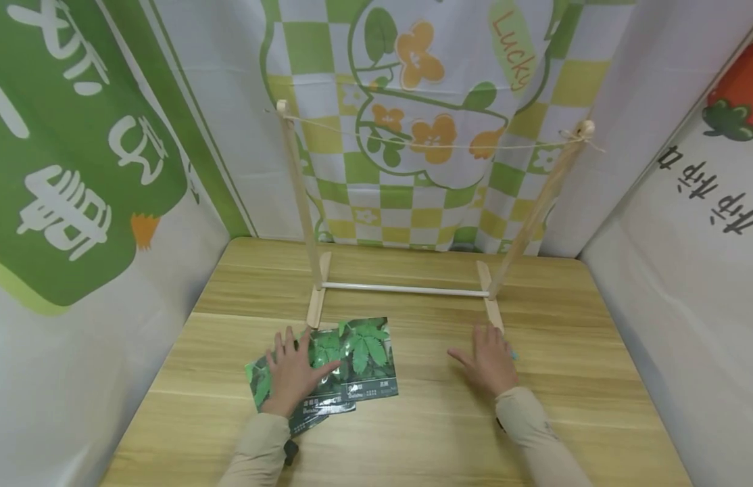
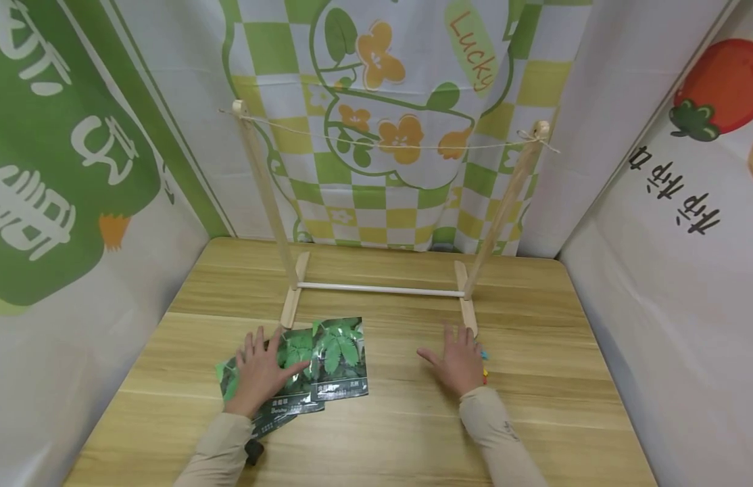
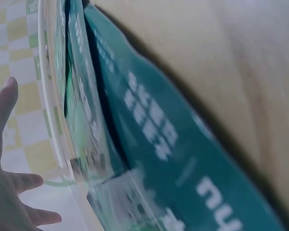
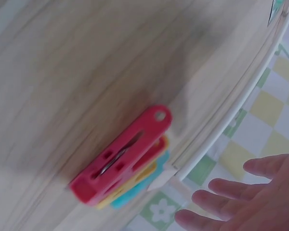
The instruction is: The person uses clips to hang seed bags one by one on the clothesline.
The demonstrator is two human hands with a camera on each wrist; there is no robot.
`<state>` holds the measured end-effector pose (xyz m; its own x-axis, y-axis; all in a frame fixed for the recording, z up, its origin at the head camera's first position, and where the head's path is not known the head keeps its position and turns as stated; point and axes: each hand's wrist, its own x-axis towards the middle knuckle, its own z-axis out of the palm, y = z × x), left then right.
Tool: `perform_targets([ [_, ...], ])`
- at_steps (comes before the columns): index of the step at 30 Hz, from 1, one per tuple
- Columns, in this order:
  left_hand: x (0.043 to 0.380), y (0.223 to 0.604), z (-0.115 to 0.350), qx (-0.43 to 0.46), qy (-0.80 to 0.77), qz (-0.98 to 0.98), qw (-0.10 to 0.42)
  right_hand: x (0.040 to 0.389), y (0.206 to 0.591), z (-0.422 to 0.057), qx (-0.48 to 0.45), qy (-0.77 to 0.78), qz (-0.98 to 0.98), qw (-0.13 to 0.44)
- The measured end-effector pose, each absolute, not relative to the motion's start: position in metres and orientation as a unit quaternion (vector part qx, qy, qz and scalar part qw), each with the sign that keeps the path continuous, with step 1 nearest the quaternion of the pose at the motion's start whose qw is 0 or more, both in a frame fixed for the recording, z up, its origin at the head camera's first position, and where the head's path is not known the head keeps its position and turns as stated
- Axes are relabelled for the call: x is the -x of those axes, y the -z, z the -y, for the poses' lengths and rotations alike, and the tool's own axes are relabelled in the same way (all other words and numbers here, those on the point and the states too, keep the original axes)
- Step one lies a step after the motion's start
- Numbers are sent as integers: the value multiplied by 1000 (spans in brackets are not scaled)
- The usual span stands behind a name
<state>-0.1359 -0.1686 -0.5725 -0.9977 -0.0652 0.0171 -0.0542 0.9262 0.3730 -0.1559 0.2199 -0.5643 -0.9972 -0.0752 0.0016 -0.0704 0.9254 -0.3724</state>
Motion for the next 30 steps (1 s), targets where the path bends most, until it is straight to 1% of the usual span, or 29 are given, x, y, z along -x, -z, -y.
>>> perform_targets([
  [3,135,574,174,-38,192,981,10,157,565,-227,28,188,-982,8],
  [11,134,577,188,-81,190,978,-34,158,566,-244,-4,203,-979,25],
  [16,133,578,194,-107,210,971,-42,160,568,-252,-15,218,-976,14],
  [30,125,576,209,-150,204,966,-51,158,573,-265,-61,254,-965,21],
])
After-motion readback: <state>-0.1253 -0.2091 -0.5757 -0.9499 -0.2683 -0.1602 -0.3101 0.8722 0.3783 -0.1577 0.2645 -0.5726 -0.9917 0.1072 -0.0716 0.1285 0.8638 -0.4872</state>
